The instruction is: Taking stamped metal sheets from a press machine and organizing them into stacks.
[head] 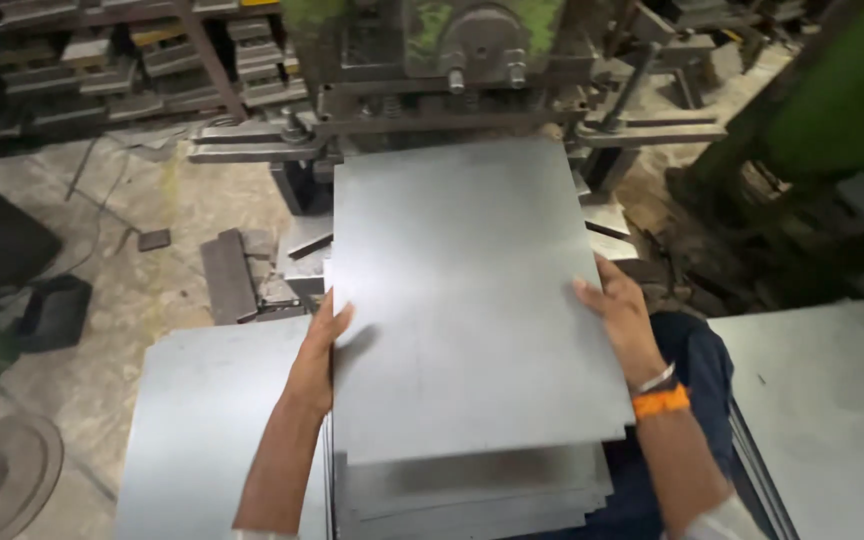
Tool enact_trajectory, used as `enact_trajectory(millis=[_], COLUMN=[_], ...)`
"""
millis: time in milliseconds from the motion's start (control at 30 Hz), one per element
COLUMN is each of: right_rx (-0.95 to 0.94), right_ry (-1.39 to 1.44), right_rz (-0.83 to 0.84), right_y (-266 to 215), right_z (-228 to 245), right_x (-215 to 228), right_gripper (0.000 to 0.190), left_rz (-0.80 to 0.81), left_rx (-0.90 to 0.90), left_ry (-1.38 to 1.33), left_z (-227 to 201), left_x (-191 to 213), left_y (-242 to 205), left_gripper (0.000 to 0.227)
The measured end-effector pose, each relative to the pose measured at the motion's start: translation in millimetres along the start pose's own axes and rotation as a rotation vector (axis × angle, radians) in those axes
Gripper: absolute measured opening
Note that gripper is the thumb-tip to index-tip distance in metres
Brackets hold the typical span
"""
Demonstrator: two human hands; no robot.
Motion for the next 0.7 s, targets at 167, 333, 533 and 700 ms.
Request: enact_trajectory(millis=[167, 333, 533, 700], right_rx=[-0.007, -0.087, -0.030, -0.044], right_ry=[0.131, 0.217, 0.177, 0.171], right_rz=[0.059, 0.039, 0.065, 0.064], right_y=[67.1, 123.5, 168.0, 182.9], right_z=[-28.0, -42.6, -26.4, -36.4], right_x=[3.4, -8.1, -48.4, -44.3], right_gripper=[0.050, 0.053, 0.044, 0.045], left_rz=[0.071, 0.029, 0.014, -0.093], left_rx=[-0.259, -0.240, -0.371, -0.369], left_ry=[0.078, 0.039, 0.167, 0.236], left_z=[-61.1, -68.2, -96.3, -94.2], left_x=[-56.8, -57.2, -85.9, -84.7], left_y=[-29.4, 28.7, 79.9, 103.6], left_gripper=[0.051, 0.048, 0.044, 0.036])
Point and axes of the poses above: each hand's wrist, its own y-axis towards the middle knuckle, its own x-axis out of the back of the hand, z = x × y, the point moved 3 cm from there along y, towards the middle knuckle, and after that the axes turned 14 degrees about -z, right-handed, at the moved point
